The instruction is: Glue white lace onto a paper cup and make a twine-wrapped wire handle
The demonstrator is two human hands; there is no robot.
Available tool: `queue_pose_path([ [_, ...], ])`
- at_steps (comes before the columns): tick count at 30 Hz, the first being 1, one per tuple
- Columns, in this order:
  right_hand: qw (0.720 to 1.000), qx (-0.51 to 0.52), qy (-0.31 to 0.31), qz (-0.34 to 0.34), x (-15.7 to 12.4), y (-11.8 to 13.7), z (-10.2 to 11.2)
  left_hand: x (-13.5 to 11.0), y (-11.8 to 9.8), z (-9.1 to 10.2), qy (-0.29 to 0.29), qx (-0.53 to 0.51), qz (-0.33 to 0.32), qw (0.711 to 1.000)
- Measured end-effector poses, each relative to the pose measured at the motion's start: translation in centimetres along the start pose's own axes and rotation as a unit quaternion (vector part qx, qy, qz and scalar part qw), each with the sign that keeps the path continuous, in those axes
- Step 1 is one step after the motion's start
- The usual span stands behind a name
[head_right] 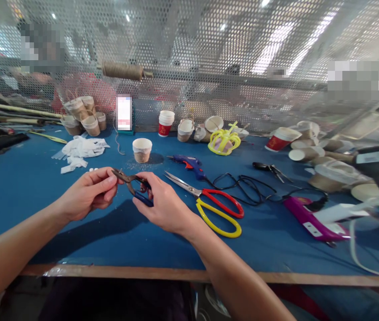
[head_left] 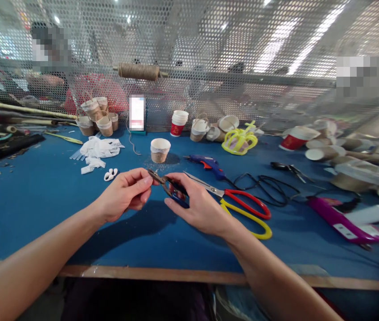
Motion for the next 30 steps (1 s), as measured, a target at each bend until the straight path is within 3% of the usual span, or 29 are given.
queue_pose_path([
  [7, 1.000, 0.003, 0.004, -0.003, -0.2, 0.1, 0.0, -0.1, -0.6, 0.1, -0.010, 0.063, -0.049, 0.997],
  [15, 0.994, 0.077, 0.062, -0.040, -0.4, -0.2, -1.2, -0.1, -1.1, 0.2, -0.012, 0.079, -0.069, 0.994],
  [22, 1.000, 0.000, 0.010, -0.020, 0.0, -0.3, -0.1, 0.2, -0.9, 0.7, -0.043, 0.090, -0.065, 0.993],
  [30, 1.000, 0.008, 0.011, -0.017, 0.0, -0.5, 0.0, 0.2, -0.9, 0.7, -0.045, 0.088, -0.062, 0.993],
])
Point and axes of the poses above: each hand's wrist, its own x-axis towards the middle knuckle, its own z-axis out of the back of the hand, y = z × x, the point moved 10 cm from there along x, towards the middle knuckle, and after that the axes turned 12 degrees about -y, right-handed, at the moved point
